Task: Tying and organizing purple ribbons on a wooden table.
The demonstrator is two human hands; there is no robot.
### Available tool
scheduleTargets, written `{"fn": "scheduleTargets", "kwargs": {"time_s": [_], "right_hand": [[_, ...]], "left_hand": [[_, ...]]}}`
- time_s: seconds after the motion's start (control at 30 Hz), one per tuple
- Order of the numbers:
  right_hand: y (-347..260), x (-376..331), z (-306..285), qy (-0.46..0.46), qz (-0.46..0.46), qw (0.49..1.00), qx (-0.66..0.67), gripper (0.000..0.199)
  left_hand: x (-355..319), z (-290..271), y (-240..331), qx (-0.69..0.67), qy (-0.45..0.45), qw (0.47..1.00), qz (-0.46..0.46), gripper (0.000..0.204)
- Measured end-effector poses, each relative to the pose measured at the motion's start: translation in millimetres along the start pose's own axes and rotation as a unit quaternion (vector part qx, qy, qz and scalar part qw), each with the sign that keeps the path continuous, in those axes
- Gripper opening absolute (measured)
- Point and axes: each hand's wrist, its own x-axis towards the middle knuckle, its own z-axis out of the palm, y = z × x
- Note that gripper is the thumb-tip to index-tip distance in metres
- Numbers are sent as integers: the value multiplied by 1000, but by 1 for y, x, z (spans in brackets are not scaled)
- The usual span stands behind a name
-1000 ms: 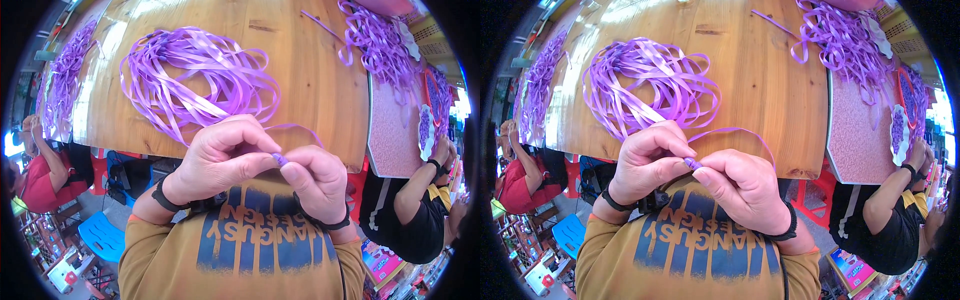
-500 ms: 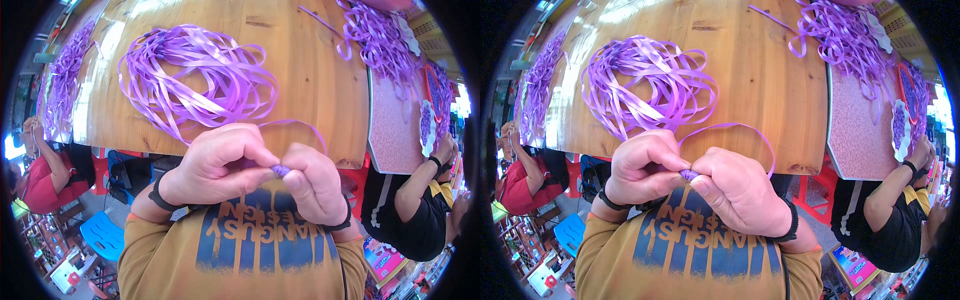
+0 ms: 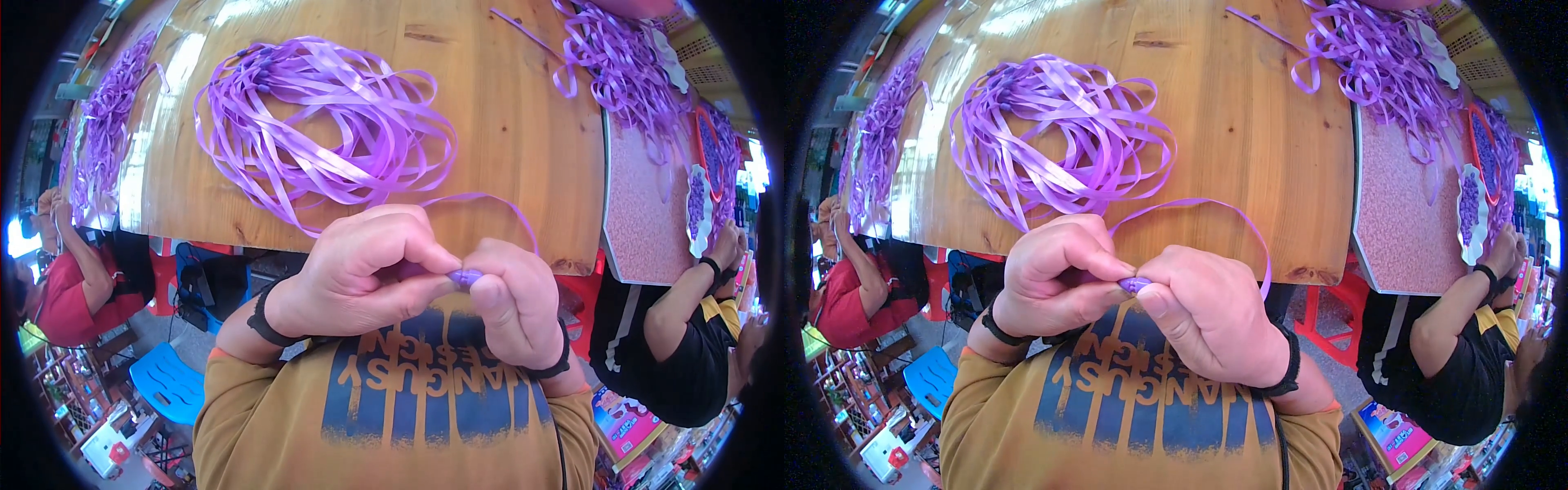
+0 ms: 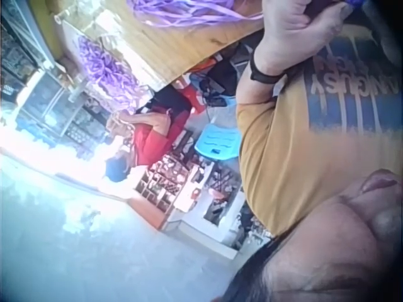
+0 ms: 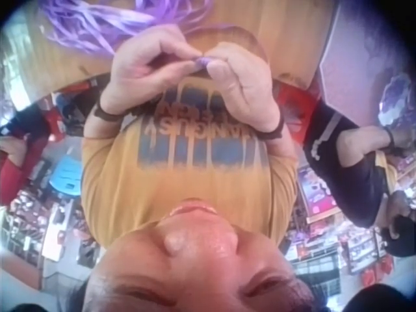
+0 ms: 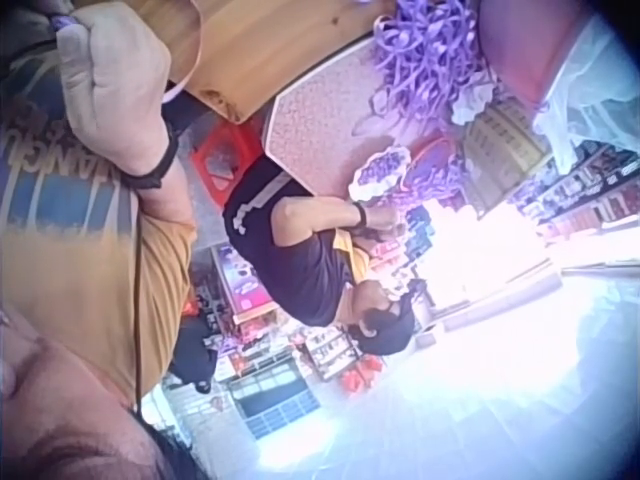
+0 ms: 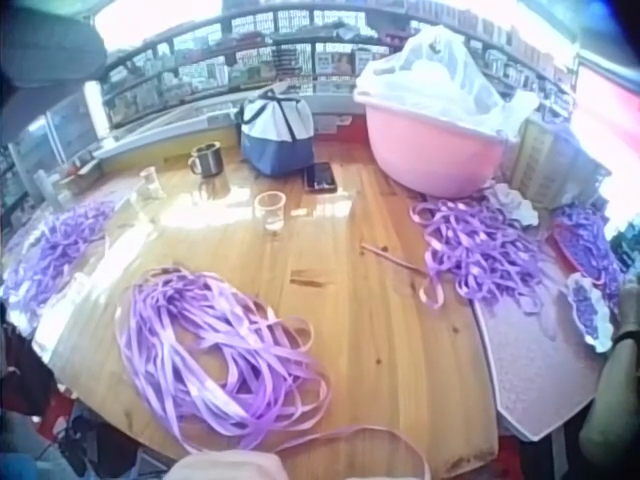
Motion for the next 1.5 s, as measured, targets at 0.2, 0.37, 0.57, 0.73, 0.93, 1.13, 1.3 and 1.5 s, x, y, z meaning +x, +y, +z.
{"fn": "scheduleTargets", "kwargs": {"time_s": [0.2, 0.37, 0.57, 0.73, 0.93, 1.13, 1.3, 1.5], "right_hand": [[0, -1, 2, 6, 39, 998, 58, 17], [0, -1, 4, 8, 6, 1000, 23, 15], [0, -1, 6, 12, -5, 1000, 8, 15], [-1, -2, 6, 5, 3, 1000, 14, 15], [-1, -4, 4, -4, -2, 1000, -4, 16], [-3, -8, 7, 23, 38, 999, -18, 20], [-3, -6, 6, 12, 42, 998, -36, 16], [0, -5, 6, 15, 40, 998, -45, 14]], "left_hand": [[-2, -1, 0, -6, -3, 1000, -2, 17], [-5, -3, 2, -45, -5, 998, -42, 16], [-6, -3, 3, -38, -1, 998, -45, 17], [-7, -3, 6, 16, 9, 1000, -12, 19], [-8, -2, 5, 21, 12, 1000, -10, 20], [-6, 1, 6, 65, 21, 998, 9, 22], [-6, 2, 8, 108, 24, 994, 24, 22], [-5, 4, 9, 133, 35, 990, 40, 22]]}}
